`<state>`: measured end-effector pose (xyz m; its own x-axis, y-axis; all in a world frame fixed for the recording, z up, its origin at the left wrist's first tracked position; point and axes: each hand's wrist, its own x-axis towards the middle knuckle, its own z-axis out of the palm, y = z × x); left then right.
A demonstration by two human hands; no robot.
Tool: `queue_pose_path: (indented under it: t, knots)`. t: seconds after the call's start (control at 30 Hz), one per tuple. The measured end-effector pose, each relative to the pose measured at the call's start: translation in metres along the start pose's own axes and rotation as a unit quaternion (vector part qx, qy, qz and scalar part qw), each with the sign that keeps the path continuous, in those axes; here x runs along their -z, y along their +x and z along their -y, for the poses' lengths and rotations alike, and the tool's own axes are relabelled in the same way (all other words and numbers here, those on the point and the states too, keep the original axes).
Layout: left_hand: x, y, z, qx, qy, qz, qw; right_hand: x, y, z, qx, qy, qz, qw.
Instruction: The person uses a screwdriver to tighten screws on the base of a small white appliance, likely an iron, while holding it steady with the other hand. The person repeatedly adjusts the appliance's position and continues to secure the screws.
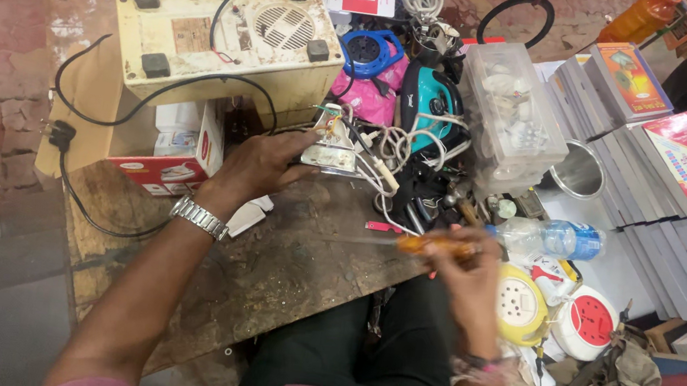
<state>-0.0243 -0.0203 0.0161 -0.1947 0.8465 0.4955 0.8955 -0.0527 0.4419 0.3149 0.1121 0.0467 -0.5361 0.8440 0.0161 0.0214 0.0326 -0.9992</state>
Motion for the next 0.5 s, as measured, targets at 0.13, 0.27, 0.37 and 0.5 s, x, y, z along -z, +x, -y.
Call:
queue_pose_path:
  t: [0.13,0.27,0.37,0.5]
  knots:
    - [-0.003,0.007,-0.002,-0.025,0.0,0.002,1.0,-0.033,-0.024,-0.111,-0.171,0.117,0.059,0.977]
    - [-0.006,0.01,-0.006,0.005,0.011,0.033,0.999,-0.056,-0.037,-0.15,-0.02,-0.216,0.141,0.966]
    - [-0.004,0.01,-0.007,0.017,0.018,0.044,0.999,-0.058,-0.028,-0.142,0.284,-0.39,0.222,0.847]
    - [-0.004,0.011,-0.006,-0.013,0.004,0.019,1.0,-0.063,0.0,-0.105,0.256,-0.359,0.251,0.862]
